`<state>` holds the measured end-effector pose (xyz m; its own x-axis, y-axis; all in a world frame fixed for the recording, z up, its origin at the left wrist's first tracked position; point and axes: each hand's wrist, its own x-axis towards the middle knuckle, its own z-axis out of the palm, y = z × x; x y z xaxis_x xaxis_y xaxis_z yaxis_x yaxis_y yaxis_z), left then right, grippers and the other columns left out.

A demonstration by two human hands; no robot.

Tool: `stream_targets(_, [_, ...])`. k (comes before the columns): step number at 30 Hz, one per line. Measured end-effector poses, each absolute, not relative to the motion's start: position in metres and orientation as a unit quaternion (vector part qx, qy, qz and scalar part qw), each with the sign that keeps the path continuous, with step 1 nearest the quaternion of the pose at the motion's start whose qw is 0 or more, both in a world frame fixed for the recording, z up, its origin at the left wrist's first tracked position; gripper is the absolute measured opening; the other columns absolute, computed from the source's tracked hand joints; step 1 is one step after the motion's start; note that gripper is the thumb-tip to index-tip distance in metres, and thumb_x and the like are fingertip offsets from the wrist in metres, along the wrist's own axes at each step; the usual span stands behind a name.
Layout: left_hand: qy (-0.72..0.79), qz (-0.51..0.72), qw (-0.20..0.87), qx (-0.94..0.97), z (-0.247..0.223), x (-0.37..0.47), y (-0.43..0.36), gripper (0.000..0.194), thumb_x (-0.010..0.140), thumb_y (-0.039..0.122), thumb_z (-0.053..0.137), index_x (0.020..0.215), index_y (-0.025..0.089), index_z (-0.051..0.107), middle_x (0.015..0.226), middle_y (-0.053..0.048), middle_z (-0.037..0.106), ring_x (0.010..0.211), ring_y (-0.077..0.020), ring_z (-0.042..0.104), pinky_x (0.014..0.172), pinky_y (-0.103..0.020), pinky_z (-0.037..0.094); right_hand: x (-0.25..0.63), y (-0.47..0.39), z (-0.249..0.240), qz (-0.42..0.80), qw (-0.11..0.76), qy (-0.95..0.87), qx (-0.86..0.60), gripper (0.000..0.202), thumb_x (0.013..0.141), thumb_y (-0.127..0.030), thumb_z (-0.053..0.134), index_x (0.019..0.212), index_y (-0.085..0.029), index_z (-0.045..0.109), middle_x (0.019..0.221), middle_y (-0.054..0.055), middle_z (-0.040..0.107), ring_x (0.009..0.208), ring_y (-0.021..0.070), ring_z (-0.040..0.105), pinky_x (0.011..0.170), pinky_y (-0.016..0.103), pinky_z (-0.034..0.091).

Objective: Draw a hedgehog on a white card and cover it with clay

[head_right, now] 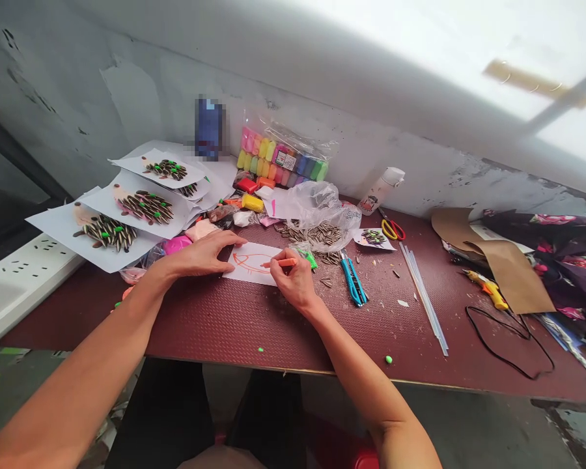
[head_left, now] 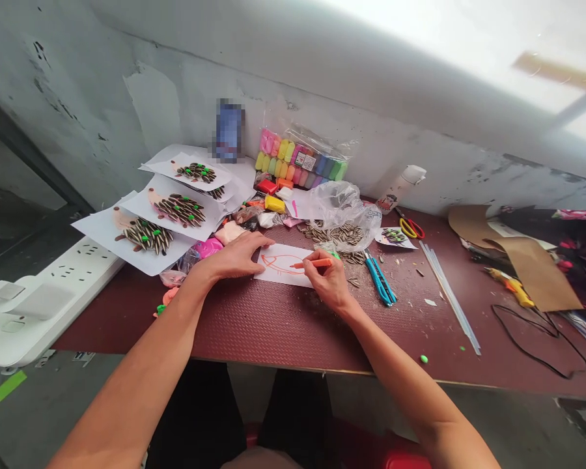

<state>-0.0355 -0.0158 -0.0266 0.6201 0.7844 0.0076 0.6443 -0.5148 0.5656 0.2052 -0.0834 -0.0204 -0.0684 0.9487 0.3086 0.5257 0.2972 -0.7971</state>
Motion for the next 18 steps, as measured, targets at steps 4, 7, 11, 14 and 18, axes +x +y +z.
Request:
stream_targets(4, [0.419,0.129,0.259,0.861,-0.0272,-0.0346,-0.0155,0.063,0.071,0.031,0.065,0.133,0.019,0.059,0.130,-0.010,0.062,0.126,-0.0315,0.054,0.110,-0.043,0.042,0.2003,-0.0829,-0.0197,0.269,0.430,-0.689,-0.517,0.023,0.088,-0.038,0.057,0.071,-0.021,0.059,0.069,0.003,0.068,0.060,0.0146,0.054,0.057,0.028,0.039])
stream_targets(7, [0.418,0.130,0.258,0.861,-0.0273,-0.0345,-0.0156,0.063,0.072,0.032,0.065,0.133,0.019,0.059,0.130,-0.010,0.062,0.125,-0.0308,0.054,0.110,-0.042,0.042,0.1985,-0.0838,-0.0188,0.269,0.427,-0.694,-0.513,0.023,0.087,-0.037,0.057,0.071,-0.022,0.058,0.068,0.002,0.068,0.058,0.0144,0.053,0.056,0.028,0.039])
stream_targets(11, [0.418,0.128,0.257,0.862,-0.0259,-0.0339,-0.0169,0.063,0.072,0.031,0.063,0.134,0.019,0.059,0.130,-0.010,0.061,0.125,-0.0305,0.054,0.109,-0.042,0.042,0.2004,-0.0868,-0.0196,0.257,0.426,-0.690,-0.526,0.021,0.084,-0.033,0.056,0.067,-0.023,0.053,0.062,0.001,0.066,0.054,0.0144,0.052,0.053,0.028,0.037])
stream_targets(14, [0.420,0.124,0.255,0.862,-0.0253,-0.0327,-0.0178,0.064,0.072,0.032,0.063,0.135,0.016,0.058,0.130,-0.012,0.060,0.125,-0.0313,0.053,0.110,-0.043,0.041,0.2014,-0.0883,-0.0216,0.251,0.425,-0.692,-0.527,0.020,0.083,-0.033,0.055,0.066,-0.024,0.052,0.062,0.000,0.065,0.054,0.0142,0.050,0.053,0.028,0.036])
stream_targets(18, [0.425,0.120,0.246,0.863,-0.0265,-0.0312,-0.0180,0.064,0.073,0.035,0.062,0.134,0.017,0.059,0.129,-0.011,0.060,0.123,-0.0316,0.053,0.109,-0.043,0.042,0.2012,-0.0900,-0.0234,0.253,0.416,-0.697,-0.526,0.021,0.084,-0.033,0.055,0.066,-0.023,0.052,0.062,-0.001,0.062,0.053,0.0130,0.048,0.054,0.027,0.036])
